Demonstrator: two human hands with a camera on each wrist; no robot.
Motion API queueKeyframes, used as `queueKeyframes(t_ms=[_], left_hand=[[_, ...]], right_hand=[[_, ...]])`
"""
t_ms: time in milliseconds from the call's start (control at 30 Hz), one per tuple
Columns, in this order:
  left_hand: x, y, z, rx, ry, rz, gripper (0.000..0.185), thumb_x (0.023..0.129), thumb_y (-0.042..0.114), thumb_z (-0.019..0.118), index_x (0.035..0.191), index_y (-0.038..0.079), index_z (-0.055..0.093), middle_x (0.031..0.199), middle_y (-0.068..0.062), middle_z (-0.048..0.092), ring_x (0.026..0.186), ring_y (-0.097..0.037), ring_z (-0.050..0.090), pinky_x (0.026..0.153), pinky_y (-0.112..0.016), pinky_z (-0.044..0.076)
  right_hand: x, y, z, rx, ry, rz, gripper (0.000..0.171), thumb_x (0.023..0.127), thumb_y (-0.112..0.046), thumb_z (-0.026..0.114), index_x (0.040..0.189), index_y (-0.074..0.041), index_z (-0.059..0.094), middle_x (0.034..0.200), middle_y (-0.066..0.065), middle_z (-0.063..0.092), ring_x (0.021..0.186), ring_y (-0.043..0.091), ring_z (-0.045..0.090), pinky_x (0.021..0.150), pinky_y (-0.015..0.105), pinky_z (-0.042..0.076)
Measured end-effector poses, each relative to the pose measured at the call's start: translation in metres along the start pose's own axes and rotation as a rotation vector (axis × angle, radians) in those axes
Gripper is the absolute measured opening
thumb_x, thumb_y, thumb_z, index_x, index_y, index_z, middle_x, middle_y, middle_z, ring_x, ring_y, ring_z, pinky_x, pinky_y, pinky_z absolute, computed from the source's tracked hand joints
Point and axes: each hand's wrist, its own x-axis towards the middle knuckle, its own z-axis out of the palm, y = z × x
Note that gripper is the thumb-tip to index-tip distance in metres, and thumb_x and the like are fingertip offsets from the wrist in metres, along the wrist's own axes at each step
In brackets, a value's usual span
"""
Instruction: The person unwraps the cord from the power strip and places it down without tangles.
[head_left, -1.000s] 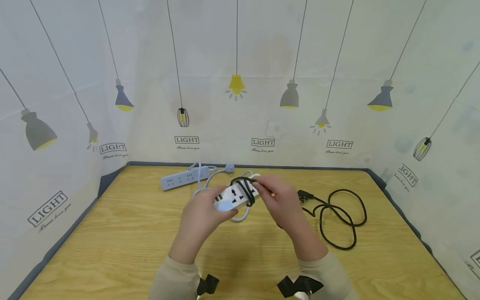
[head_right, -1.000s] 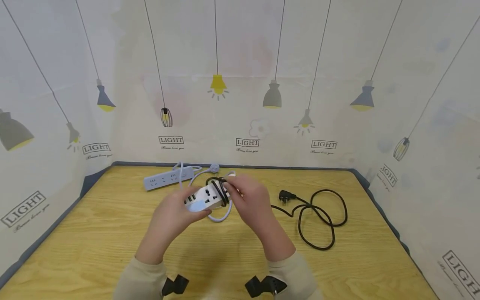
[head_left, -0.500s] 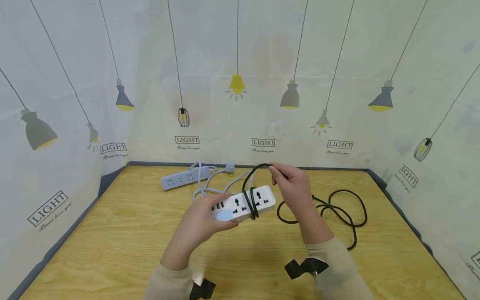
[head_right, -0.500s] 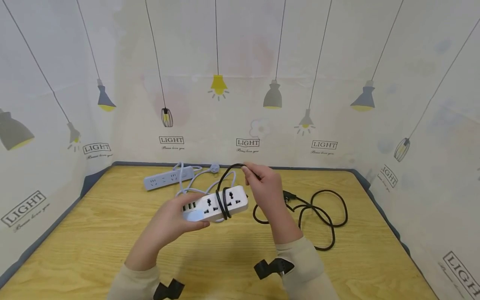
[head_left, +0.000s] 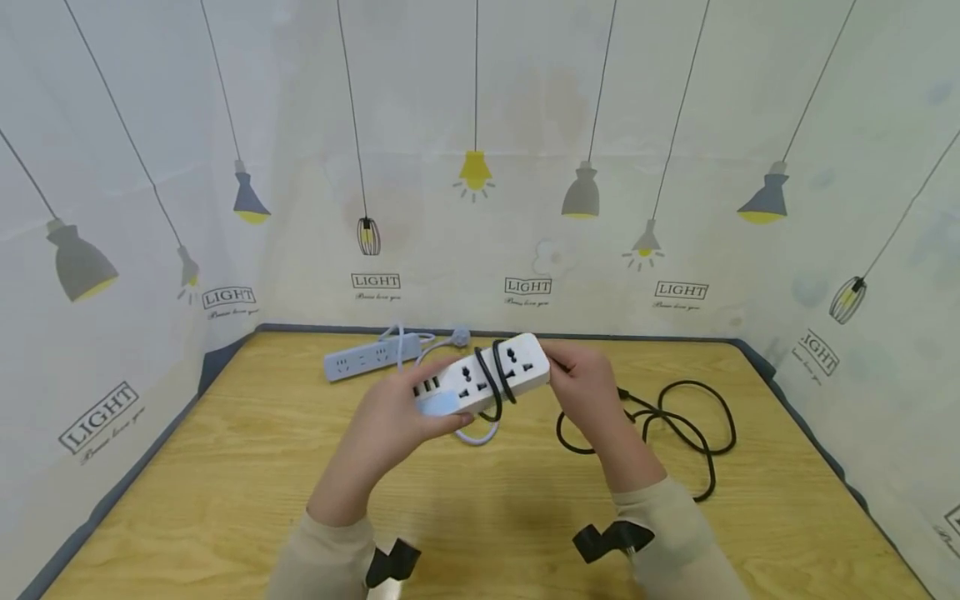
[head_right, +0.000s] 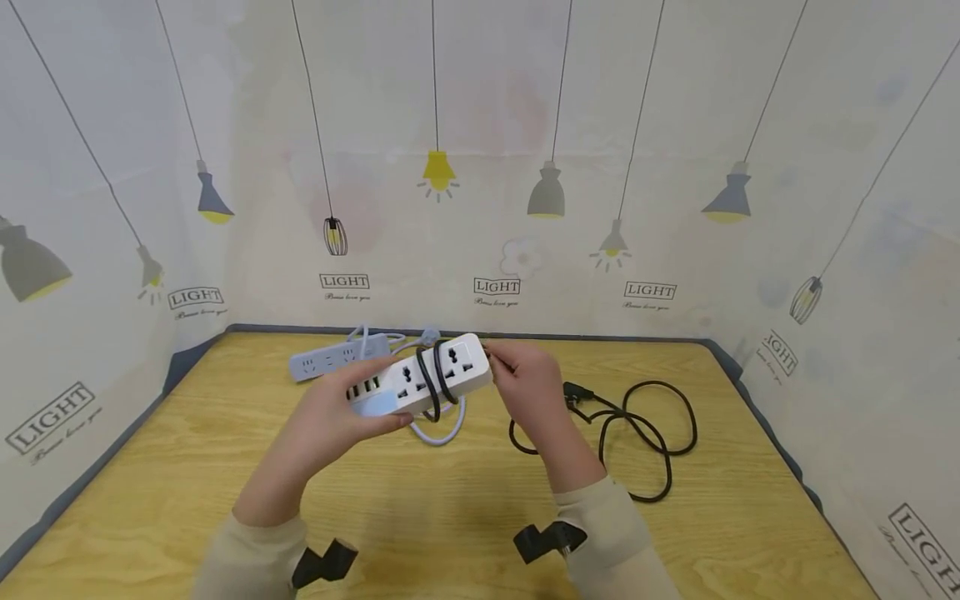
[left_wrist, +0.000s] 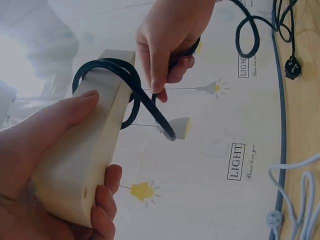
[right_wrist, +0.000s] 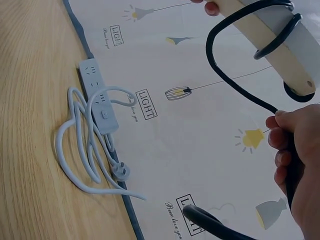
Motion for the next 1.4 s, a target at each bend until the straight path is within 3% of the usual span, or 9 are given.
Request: queueKeyframes(t_ms=[100, 167, 300, 433, 633, 933, 1067, 1200, 1400], left_hand=[[0.003, 0.002, -0.005, -0.006, 0.018, 0.000, 0.065, 0.071, 0.026, 0.088, 0.130, 0.020, 0.063, 0.104, -0.004, 0.066, 0.078, -0.018, 0.054, 0.066, -0.033, 0.046], [0.004, 0.003, -0.008, 0.007, 0.022, -0.014, 0.065, 0.073, 0.027, 0.086, 0.133, 0.020, 0.062, 0.109, -0.006, 0.066, 0.080, -0.019, 0.055, 0.066, -0.033, 0.045], [0.006, 0.001, -0.012, 0.030, 0.027, -0.093, 0.069, 0.075, 0.030, 0.085, 0.138, 0.020, 0.057, 0.121, -0.010, 0.063, 0.085, -0.022, 0.056, 0.068, -0.034, 0.046], [0.008, -0.004, -0.013, 0.039, 0.038, -0.167, 0.068, 0.077, 0.031, 0.083, 0.138, 0.022, 0.056, 0.123, -0.010, 0.061, 0.089, -0.024, 0.057, 0.069, -0.036, 0.047], [0.011, -0.014, -0.010, 0.058, 0.027, -0.179, 0.069, 0.077, 0.028, 0.083, 0.139, 0.023, 0.055, 0.130, -0.008, 0.059, 0.093, -0.025, 0.057, 0.072, -0.038, 0.046], [0.011, -0.024, -0.003, 0.109, 0.002, -0.181, 0.071, 0.075, 0.033, 0.083, 0.138, 0.016, 0.056, 0.135, -0.009, 0.057, 0.096, -0.025, 0.058, 0.075, -0.041, 0.047], [0.010, -0.029, 0.003, 0.122, 0.001, -0.183, 0.071, 0.075, 0.036, 0.084, 0.137, 0.015, 0.057, 0.130, -0.008, 0.060, 0.089, -0.022, 0.058, 0.072, -0.038, 0.047], [0.010, -0.029, 0.009, 0.123, -0.004, -0.175, 0.072, 0.074, 0.038, 0.084, 0.137, 0.016, 0.057, 0.123, -0.008, 0.063, 0.084, -0.021, 0.057, 0.069, -0.036, 0.045], [0.010, -0.024, 0.017, 0.172, -0.038, -0.127, 0.071, 0.073, 0.038, 0.084, 0.136, 0.015, 0.058, 0.124, -0.007, 0.063, 0.094, -0.022, 0.057, 0.072, -0.038, 0.045]], right_hand=[[-0.003, 0.000, -0.002, -0.025, -0.036, -0.028, 0.014, 0.093, -0.006, 0.065, 0.083, -0.006, 0.075, 0.065, -0.001, 0.062, 0.052, 0.013, 0.046, 0.052, 0.030, 0.040], [-0.005, -0.002, -0.004, -0.040, -0.058, -0.059, 0.015, 0.093, -0.006, 0.066, 0.079, -0.008, 0.073, 0.062, -0.003, 0.056, 0.052, 0.011, 0.044, 0.053, 0.030, 0.040], [-0.010, -0.005, -0.011, -0.054, -0.090, -0.097, 0.009, 0.091, -0.007, 0.068, 0.094, -0.006, 0.077, 0.068, -0.004, 0.059, 0.060, 0.010, 0.048, 0.057, 0.032, 0.043], [-0.015, -0.007, -0.018, -0.066, -0.100, -0.164, 0.010, 0.089, -0.006, 0.070, 0.096, -0.005, 0.077, 0.072, -0.002, 0.062, 0.064, 0.012, 0.051, 0.060, 0.033, 0.045], [-0.019, -0.012, -0.026, -0.023, -0.080, -0.251, 0.014, 0.086, -0.002, 0.072, 0.100, -0.001, 0.076, 0.078, 0.001, 0.067, 0.066, 0.009, 0.054, 0.059, 0.030, 0.047], [-0.020, -0.023, -0.037, 0.066, -0.082, -0.303, 0.017, 0.085, 0.005, 0.070, 0.100, 0.000, 0.076, 0.070, -0.008, 0.060, 0.060, 0.005, 0.048, 0.055, 0.026, 0.044], [-0.020, -0.028, -0.038, 0.137, -0.067, -0.276, 0.014, 0.088, 0.007, 0.066, 0.097, 0.000, 0.075, 0.072, -0.005, 0.063, 0.064, 0.008, 0.054, 0.058, 0.025, 0.046], [-0.019, -0.032, -0.037, 0.207, -0.050, -0.183, 0.014, 0.092, 0.003, 0.062, 0.099, -0.001, 0.074, 0.080, -0.002, 0.070, 0.070, 0.010, 0.059, 0.056, 0.024, 0.043], [-0.018, -0.036, -0.033, 0.227, -0.038, -0.029, 0.012, 0.098, -0.014, 0.059, 0.101, -0.011, 0.070, 0.093, -0.005, 0.073, 0.050, 0.011, 0.030, 0.049, 0.027, 0.031]])
